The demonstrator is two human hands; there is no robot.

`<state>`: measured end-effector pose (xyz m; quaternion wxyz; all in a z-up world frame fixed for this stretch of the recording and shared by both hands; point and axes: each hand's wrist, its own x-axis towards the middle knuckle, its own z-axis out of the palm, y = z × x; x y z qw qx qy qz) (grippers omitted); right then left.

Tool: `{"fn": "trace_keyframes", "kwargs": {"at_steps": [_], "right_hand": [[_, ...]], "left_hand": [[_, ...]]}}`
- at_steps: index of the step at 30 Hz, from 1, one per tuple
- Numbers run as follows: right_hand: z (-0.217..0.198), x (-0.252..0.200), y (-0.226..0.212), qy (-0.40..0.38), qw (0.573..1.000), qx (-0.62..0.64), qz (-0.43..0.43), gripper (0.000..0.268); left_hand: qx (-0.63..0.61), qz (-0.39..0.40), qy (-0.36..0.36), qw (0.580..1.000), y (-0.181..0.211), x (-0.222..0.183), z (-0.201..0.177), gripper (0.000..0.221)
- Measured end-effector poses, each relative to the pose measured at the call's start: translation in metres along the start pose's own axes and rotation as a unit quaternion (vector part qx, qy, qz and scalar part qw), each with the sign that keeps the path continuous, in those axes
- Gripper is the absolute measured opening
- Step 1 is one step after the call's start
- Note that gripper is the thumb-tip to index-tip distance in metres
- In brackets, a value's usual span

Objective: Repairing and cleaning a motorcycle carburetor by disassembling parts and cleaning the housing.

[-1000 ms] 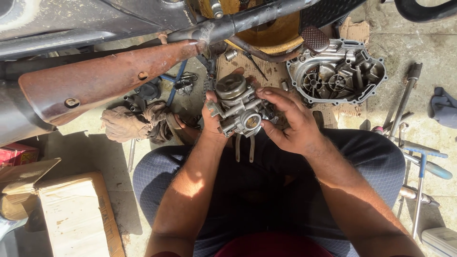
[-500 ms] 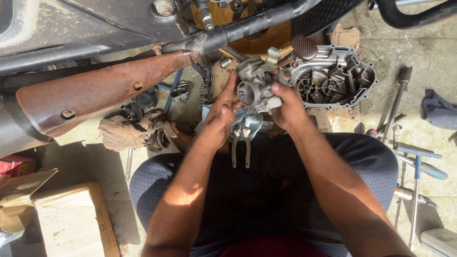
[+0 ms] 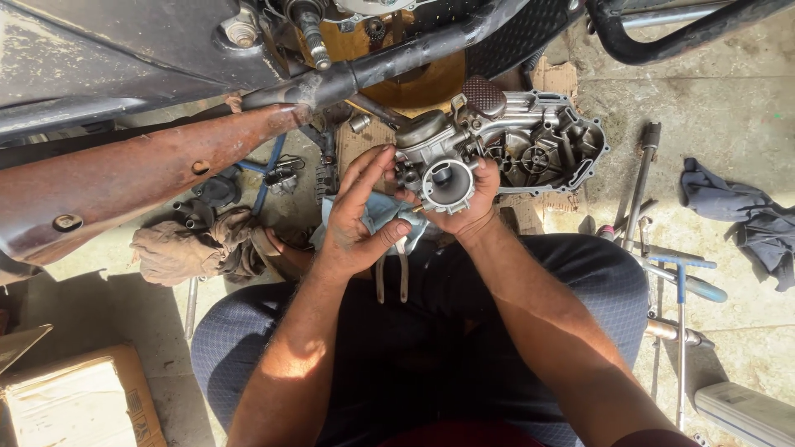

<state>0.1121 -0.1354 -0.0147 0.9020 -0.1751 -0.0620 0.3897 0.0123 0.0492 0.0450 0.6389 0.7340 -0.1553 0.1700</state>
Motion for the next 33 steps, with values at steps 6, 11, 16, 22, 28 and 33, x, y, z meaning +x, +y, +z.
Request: {"fn": "trace_keyframes", "kwargs": {"at_steps": [6,11,16,22,28,33], "right_hand": [[-0.005,-0.001,0.004,-0.046,0.999,-0.022,-0.012,0.091],[-0.012,-0.002,0.005,-0.020,1.000,-0.013,-0.004,0.089],[-0.007,-0.001,0.004,-0.038,0.999,-0.005,0.004,0.087],[-0.004,0.003,0.007,0.011,0.998,-0.056,-0.017,0.075],[0.010,0.003,0.014,0.047,0.981,-0.188,-0.024,0.086],[0.030,0.000,0.020,-0.035,0.944,-0.326,-0.034,0.093]], "left_hand": [[0.003,0.011,0.005,1.000,0.002,-0.001,-0.002,0.088],[-0.011,0.015,0.006,1.000,-0.003,-0.003,-0.002,0.087],[-0.068,-0.051,0.000,0.996,-0.004,-0.003,-0.003,0.088],[0.003,-0.028,0.022,0.999,-0.033,-0.011,0.001,0.104],[-0.130,-0.178,0.054,0.974,-0.053,-0.018,0.001,0.129],[-0.328,-0.305,0.208,0.870,-0.040,-0.011,-0.001,0.106]]}}
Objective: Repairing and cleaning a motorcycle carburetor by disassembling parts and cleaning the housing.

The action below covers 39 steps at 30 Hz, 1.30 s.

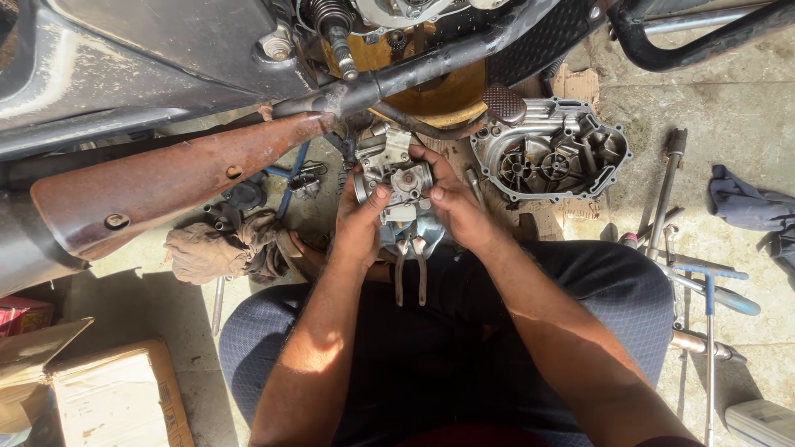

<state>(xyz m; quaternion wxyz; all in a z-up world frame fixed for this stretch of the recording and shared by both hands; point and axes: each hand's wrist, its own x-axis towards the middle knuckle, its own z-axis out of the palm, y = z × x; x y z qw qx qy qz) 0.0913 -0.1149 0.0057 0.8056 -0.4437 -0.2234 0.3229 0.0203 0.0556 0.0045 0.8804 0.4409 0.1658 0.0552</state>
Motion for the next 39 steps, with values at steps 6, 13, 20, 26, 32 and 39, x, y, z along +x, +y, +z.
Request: {"fn": "trace_keyframes", "kwargs": {"at_steps": [6,13,20,26,32,39], "right_hand": [[0.008,-0.010,-0.033,-0.020,0.981,-0.191,-0.001,0.075],[0.051,-0.027,-0.076,-0.059,0.857,-0.488,-0.153,0.077],[0.054,-0.030,-0.076,-0.056,0.838,-0.520,-0.155,0.071],[0.021,-0.023,-0.058,-0.010,0.936,-0.345,-0.072,0.065],[-0.021,-0.009,-0.021,0.047,0.993,-0.098,0.037,0.060],[0.002,0.000,-0.027,0.193,0.957,0.092,0.196,0.053]], "left_hand": [[-0.100,0.020,-0.033,0.994,-0.009,0.001,-0.016,0.075],[-0.293,-0.043,-0.088,0.951,-0.017,0.003,-0.035,0.064],[-0.334,-0.067,-0.164,0.926,-0.019,0.004,-0.038,0.067],[-0.235,-0.104,-0.122,0.959,-0.010,0.004,-0.015,0.063],[-0.102,-0.074,-0.084,0.988,0.017,-0.010,0.014,0.081],[0.143,-0.017,-0.107,0.984,0.017,-0.007,-0.003,0.119]]}}
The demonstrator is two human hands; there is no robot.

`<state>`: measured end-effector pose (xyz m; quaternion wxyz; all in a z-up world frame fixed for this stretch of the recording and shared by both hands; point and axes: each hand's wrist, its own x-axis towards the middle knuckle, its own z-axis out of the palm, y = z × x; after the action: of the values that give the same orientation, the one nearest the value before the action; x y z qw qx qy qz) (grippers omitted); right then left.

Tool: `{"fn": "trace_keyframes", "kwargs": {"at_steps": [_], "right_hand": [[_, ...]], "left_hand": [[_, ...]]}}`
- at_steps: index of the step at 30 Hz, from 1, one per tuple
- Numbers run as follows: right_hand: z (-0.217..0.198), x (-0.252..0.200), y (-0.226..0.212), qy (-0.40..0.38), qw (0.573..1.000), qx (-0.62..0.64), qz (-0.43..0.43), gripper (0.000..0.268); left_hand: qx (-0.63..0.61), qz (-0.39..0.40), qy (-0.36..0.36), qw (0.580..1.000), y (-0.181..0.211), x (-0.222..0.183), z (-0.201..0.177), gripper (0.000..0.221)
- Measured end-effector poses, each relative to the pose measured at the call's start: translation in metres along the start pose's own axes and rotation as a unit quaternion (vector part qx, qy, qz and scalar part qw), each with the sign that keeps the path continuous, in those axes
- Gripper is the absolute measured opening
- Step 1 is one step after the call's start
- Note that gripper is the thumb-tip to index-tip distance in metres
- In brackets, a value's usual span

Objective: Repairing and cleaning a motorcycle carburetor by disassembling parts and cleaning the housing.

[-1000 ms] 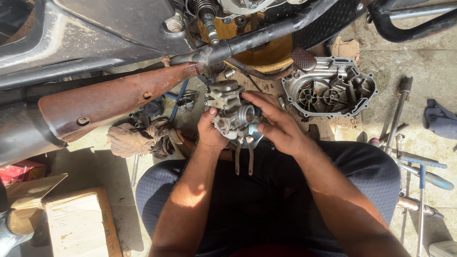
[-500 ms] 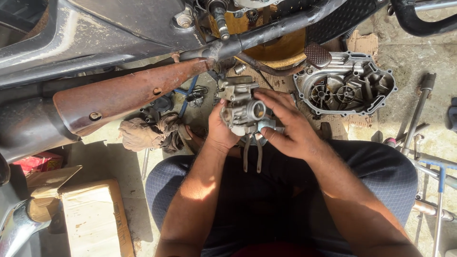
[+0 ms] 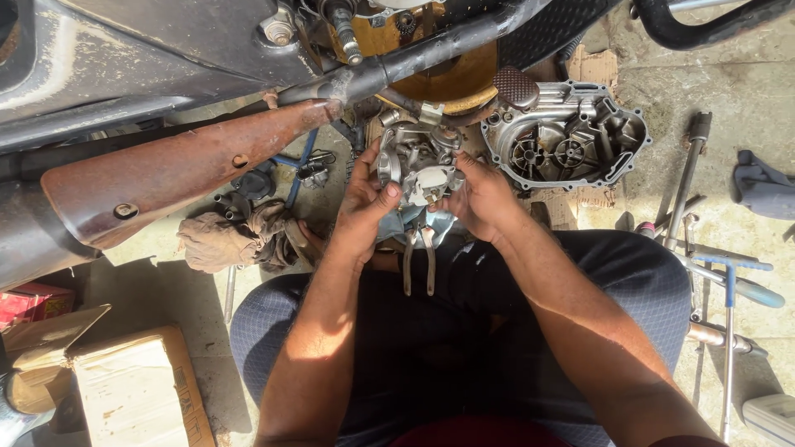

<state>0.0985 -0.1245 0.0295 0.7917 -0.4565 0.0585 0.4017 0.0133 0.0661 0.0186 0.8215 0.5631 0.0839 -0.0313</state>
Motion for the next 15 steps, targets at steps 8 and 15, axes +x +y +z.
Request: {"fn": "trace_keyframes", "kwargs": {"at_steps": [8,15], "right_hand": [[0.006,-0.003,0.007,-0.051,0.998,0.008,0.041,0.043],[0.006,-0.001,0.008,-0.049,0.997,-0.025,0.052,0.044]], "left_hand": [[-0.079,-0.044,0.077,0.993,-0.027,0.013,-0.002,0.109],[-0.188,-0.012,0.123,0.974,-0.029,0.015,0.013,0.098]]}}
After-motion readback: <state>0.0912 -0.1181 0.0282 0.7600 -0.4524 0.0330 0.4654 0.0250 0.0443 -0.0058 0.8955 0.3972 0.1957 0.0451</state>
